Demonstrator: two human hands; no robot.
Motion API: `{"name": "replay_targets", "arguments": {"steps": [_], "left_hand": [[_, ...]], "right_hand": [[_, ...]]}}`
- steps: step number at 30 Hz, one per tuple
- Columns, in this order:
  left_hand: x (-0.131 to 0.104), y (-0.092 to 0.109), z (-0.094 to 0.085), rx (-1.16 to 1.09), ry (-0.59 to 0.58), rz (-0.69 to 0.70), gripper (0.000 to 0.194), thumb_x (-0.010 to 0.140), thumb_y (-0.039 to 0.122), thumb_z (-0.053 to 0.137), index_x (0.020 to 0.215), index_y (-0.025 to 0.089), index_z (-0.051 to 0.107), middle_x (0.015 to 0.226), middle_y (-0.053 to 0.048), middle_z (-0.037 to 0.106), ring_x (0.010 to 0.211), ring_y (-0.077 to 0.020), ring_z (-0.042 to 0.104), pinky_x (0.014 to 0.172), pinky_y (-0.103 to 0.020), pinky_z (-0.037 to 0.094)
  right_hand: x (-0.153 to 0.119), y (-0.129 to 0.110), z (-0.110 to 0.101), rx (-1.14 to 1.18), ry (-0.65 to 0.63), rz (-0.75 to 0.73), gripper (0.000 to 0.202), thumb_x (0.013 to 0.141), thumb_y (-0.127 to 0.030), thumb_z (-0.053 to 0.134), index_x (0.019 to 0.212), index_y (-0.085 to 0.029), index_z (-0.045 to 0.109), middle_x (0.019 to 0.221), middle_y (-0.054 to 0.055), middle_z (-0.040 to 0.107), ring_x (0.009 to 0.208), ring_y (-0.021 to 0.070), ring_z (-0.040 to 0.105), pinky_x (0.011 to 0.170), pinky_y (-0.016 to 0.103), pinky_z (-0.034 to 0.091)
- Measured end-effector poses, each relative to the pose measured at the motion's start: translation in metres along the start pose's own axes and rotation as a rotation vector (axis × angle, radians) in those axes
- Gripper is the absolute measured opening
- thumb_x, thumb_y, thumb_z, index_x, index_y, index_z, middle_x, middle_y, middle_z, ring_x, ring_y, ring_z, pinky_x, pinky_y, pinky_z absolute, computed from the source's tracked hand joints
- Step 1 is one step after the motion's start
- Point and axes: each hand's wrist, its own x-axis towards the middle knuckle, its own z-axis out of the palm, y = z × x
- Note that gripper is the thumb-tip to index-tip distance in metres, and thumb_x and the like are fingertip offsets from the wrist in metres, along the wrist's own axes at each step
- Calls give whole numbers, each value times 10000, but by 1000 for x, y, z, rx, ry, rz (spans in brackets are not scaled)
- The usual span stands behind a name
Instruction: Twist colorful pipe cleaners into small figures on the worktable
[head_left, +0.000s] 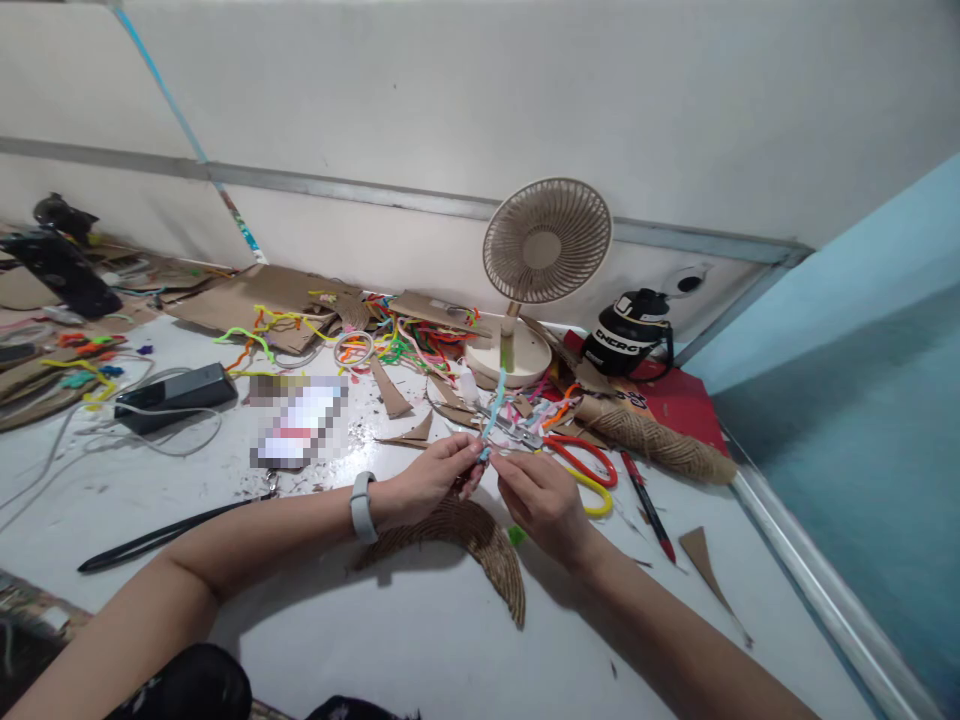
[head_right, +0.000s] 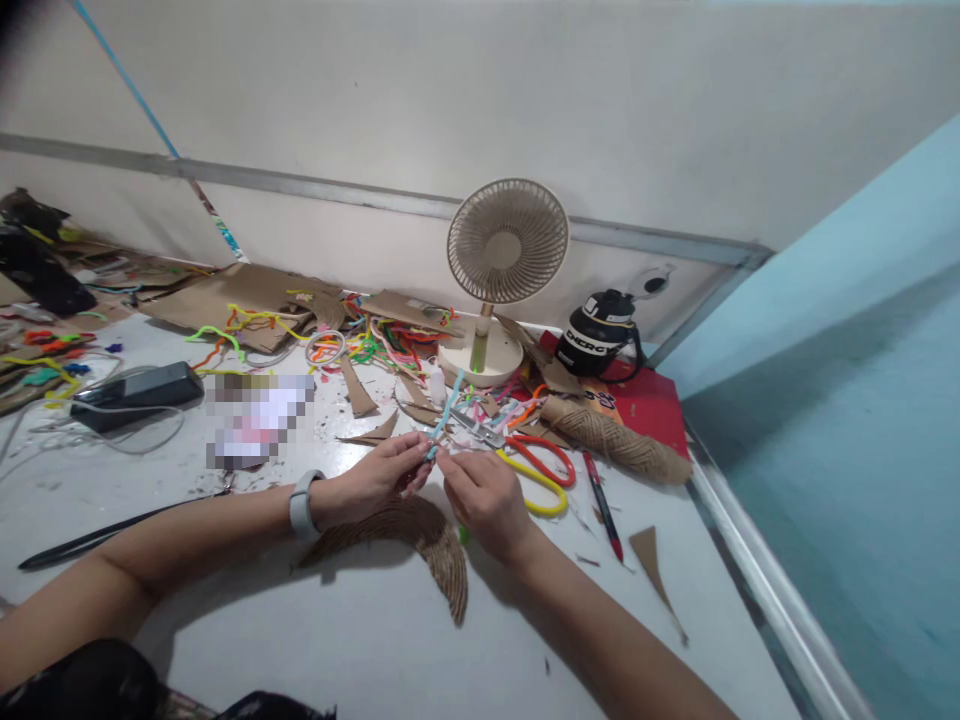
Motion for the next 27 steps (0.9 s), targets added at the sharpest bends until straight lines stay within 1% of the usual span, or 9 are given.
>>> {"name": "replay_targets", "arguments": {"steps": [5, 9, 12, 14, 18, 21, 24, 25, 27], "left_hand": [[1, 5, -2, -96, -115, -12, 384, 773, 496, 631, 773, 160, 444, 535, 70, 427, 407, -27, 316, 393, -172, 213], [-1, 8, -5, -156, -232, -48, 350, 788, 450, 635, 765, 159, 441, 522, 73, 399, 377, -19, 276, 364, -170, 165], [-1, 11, -12, -140, -316, -96, 338, 779, 431, 648, 766, 163, 442, 517, 74, 397, 362, -21, 288, 347, -164, 174], [-1, 14, -18, -80, -363, -130, 336, 772, 434, 653, 769, 162, 455, 511, 73, 405, 357, -25, 304, 334, -160, 184], [3, 20, -29, 76, -479, -187, 317, 792, 430, 632, 778, 153, 480, 514, 59, 454, 355, -39, 369, 346, -169, 273], [8, 23, -33, 161, -449, -144, 337, 814, 466, 592, 775, 156, 466, 522, 62, 466, 379, -48, 415, 391, -177, 341], [12, 25, -36, 334, -390, -66, 379, 842, 518, 521, 764, 152, 459, 523, 54, 489, 410, -49, 437, 426, -171, 344], [12, 27, -36, 402, -390, -47, 392, 845, 530, 506, 763, 150, 464, 523, 52, 493, 422, -50, 442, 436, -171, 348], [13, 29, -36, 509, -421, -25, 408, 841, 544, 498, 757, 145, 473, 532, 49, 492, 446, -54, 453, 456, -175, 363]], "right_hand": [[6, 2, -7, 51, 63, -33, 332, 852, -61, 522, 1149, -192, 588, 921, 91, 714, 827, 184, 656, 662, 300, 486], [9, 0, -12, 39, 78, -40, 308, 841, -46, 540, 1116, -175, 587, 912, 94, 720, 801, 185, 659, 663, 314, 472], [10, -2, -14, 91, 98, -11, 236, 849, -64, 545, 1043, -187, 603, 849, 70, 720, 781, 168, 659, 670, 299, 472], [10, -1, -14, 119, 95, -13, 192, 853, -81, 553, 1001, -190, 608, 817, 59, 714, 764, 161, 654, 668, 292, 470], [9, 3, -9, 142, 82, -67, 146, 852, -89, 561, 963, -174, 605, 769, 51, 696, 712, 147, 631, 661, 276, 463], [10, 5, -9, 85, 18, -50, 137, 863, -116, 548, 979, -168, 599, 769, 51, 690, 707, 154, 619, 655, 280, 449], [14, 4, -18, -3, -60, -38, 153, 841, -213, 579, 979, -156, 609, 800, 69, 677, 735, 182, 608, 657, 303, 440], [16, 3, -23, -26, -55, -41, 155, 824, -236, 592, 955, -157, 616, 801, 71, 669, 748, 190, 603, 667, 310, 439], [21, 0, -32, -72, 7, -58, 122, 805, -219, 598, 913, -170, 624, 798, 65, 658, 796, 201, 597, 722, 325, 436]]}}
